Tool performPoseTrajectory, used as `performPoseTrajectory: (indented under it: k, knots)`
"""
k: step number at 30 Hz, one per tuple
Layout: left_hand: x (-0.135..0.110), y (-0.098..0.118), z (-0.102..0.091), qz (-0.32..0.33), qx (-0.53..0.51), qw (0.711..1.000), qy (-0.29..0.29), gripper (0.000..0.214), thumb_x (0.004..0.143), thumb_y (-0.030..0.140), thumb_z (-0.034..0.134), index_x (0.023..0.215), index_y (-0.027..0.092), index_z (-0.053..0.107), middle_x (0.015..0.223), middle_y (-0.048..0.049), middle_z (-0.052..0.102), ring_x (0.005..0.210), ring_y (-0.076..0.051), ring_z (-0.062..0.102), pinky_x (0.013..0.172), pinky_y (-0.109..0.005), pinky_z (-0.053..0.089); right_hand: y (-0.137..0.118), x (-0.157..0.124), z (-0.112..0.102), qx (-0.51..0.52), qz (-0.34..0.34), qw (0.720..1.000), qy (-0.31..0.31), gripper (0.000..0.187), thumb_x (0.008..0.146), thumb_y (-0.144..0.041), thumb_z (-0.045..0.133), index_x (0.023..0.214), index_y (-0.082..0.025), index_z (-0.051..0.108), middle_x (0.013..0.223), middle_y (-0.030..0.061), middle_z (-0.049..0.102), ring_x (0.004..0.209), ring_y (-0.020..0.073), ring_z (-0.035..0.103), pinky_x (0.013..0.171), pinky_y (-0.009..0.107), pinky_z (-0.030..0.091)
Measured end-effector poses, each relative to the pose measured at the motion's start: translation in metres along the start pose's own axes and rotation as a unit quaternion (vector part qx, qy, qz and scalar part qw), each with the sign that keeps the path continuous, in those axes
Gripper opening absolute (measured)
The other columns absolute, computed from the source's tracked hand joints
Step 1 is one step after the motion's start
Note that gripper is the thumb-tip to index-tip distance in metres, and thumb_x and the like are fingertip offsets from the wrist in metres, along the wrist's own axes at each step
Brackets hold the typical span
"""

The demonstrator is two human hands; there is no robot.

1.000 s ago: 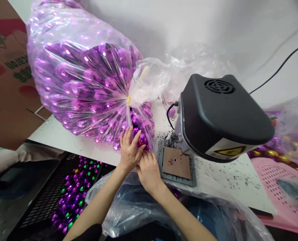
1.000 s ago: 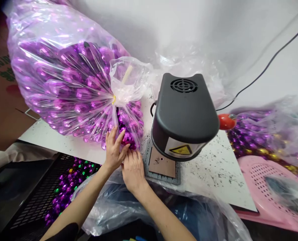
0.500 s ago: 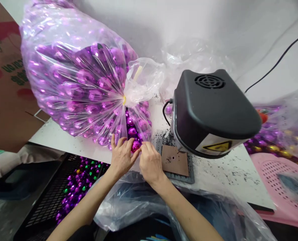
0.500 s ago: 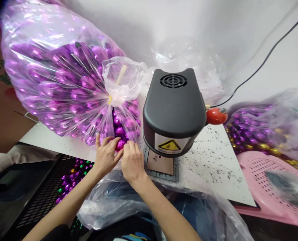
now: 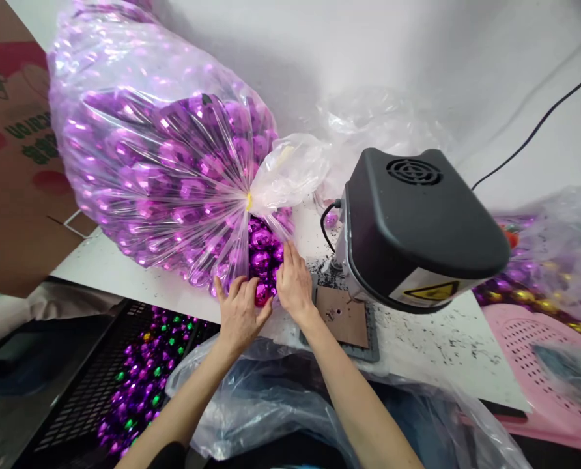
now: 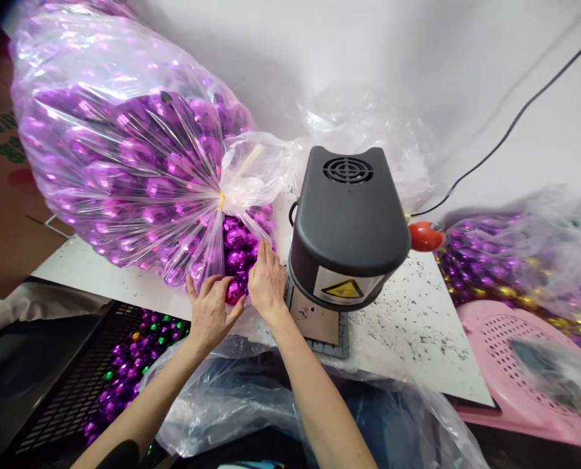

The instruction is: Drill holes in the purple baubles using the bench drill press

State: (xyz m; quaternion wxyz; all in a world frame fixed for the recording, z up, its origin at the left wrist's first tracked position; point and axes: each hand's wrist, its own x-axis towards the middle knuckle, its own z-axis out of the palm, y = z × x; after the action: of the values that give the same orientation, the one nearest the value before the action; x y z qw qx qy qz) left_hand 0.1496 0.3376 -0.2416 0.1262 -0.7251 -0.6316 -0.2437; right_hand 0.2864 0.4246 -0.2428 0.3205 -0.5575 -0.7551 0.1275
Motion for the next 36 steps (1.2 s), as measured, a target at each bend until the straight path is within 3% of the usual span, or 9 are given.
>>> performPoseTrajectory:
  k: [6, 11, 13, 18, 21, 24, 29, 31, 36]
  knots:
    - [-0.002, 0.004, -0.003, 0.011, -0.074, 0.997, 0.024, 0.047, 0.094, 0.035, 0.066, 0.137, 0.018, 0.056, 0.126, -0.0141, 0.071, 0.128, -0.036, 0.058, 0.125, -0.067, -0.001, -0.007, 0.001, -0.015, 0.048, 0.002, 0.999, -0.025, 0.057, 0.099, -0.03, 0.034, 0.152, -0.011, 0.041, 0.154, 0.0163, 0.049, 0.143, 0.0289, 0.045, 0.12, 0.051, 0.039]
    - [-0.009, 0.023, -0.032, -0.066, -0.302, 0.948, 0.081, 0.056, 0.091, 0.033, 0.073, 0.142, 0.024, 0.052, 0.137, -0.0126, 0.064, 0.127, -0.029, 0.06, 0.114, -0.048, 0.042, -0.015, -0.049, -0.056, 0.107, -0.029, 0.993, -0.035, 0.053, 0.102, -0.031, 0.033, 0.152, -0.019, 0.043, 0.158, 0.0079, 0.046, 0.151, 0.0234, 0.034, 0.128, 0.049, 0.03]
    - [-0.014, 0.037, -0.041, -0.156, -0.483, 0.862, 0.011, 0.054, 0.091, 0.037, 0.072, 0.14, 0.026, 0.053, 0.137, -0.0102, 0.063, 0.123, -0.026, 0.061, 0.102, -0.038, 0.051, -0.013, -0.075, -0.076, 0.134, -0.042, 0.989, -0.049, 0.049, 0.101, -0.027, 0.035, 0.15, -0.022, 0.046, 0.151, 0.0061, 0.053, 0.146, 0.0181, 0.043, 0.125, 0.041, 0.037]
    - [-0.02, 0.066, -0.034, -0.321, -0.749, 0.545, -0.2, 0.053, 0.088, 0.046, 0.073, 0.134, 0.022, 0.061, 0.118, -0.0087, 0.068, 0.091, -0.018, 0.065, 0.075, -0.027, 0.055, 0.006, -0.115, -0.112, 0.196, -0.018, 0.977, -0.078, 0.053, 0.098, -0.017, 0.041, 0.15, -0.028, 0.043, 0.142, 0.0071, 0.058, 0.128, 0.0129, 0.059, 0.112, 0.032, 0.051]
    - [-0.021, 0.077, -0.021, -0.353, -0.779, 0.464, -0.231, 0.046, 0.087, 0.048, 0.075, 0.123, 0.021, 0.066, 0.102, -0.0058, 0.069, 0.077, -0.014, 0.064, 0.067, -0.025, 0.054, 0.018, -0.126, -0.119, 0.259, 0.031, 0.958, -0.117, 0.055, 0.092, -0.017, 0.053, 0.144, -0.034, 0.051, 0.141, 0.0052, 0.057, 0.132, 0.0172, 0.057, 0.114, 0.037, 0.05]
    - [-0.023, 0.088, -0.015, -0.359, -0.77, 0.465, -0.251, 0.044, 0.087, 0.05, 0.075, 0.117, 0.019, 0.068, 0.096, -0.0048, 0.068, 0.074, -0.013, 0.062, 0.065, -0.025, 0.054, 0.027, -0.135, -0.114, 0.279, 0.087, 0.95, -0.107, 0.05, 0.089, -0.02, 0.059, 0.138, -0.033, 0.057, 0.134, 0.0063, 0.059, 0.127, 0.0192, 0.059, 0.112, 0.038, 0.051]
    - [-0.027, 0.105, -0.016, -0.325, -0.721, 0.566, -0.235, 0.062, 0.075, 0.035, 0.088, 0.13, 0.025, 0.062, 0.117, -0.0039, 0.068, 0.099, -0.017, 0.065, 0.082, -0.025, 0.054, 0.036, -0.152, -0.101, 0.291, 0.152, 0.942, -0.073, 0.047, 0.094, -0.03, 0.056, 0.14, -0.03, 0.054, 0.125, 0.0073, 0.062, 0.112, 0.0164, 0.066, 0.096, 0.032, 0.058]
    - [-0.026, 0.108, -0.012, -0.323, -0.716, 0.577, -0.224, 0.059, 0.074, 0.034, 0.089, 0.126, 0.025, 0.063, 0.116, -0.0029, 0.068, 0.102, -0.017, 0.065, 0.084, -0.024, 0.054, 0.04, -0.158, -0.103, 0.295, 0.165, 0.938, -0.071, 0.048, 0.094, -0.03, 0.055, 0.142, -0.03, 0.052, 0.126, 0.007, 0.063, 0.11, 0.0152, 0.066, 0.094, 0.03, 0.058]
    - [-0.01, 0.1, 0.011, -0.382, -0.767, 0.445, -0.261, 0.048, 0.082, 0.048, 0.08, 0.118, 0.02, 0.063, 0.094, -0.0031, 0.071, 0.07, -0.013, 0.067, 0.062, -0.023, 0.053, 0.055, -0.167, -0.134, 0.29, 0.214, 0.929, -0.084, 0.044, 0.094, -0.039, 0.055, 0.136, -0.027, 0.059, 0.121, 0.0076, 0.069, 0.087, 0.0116, 0.068, 0.081, 0.026, 0.059]
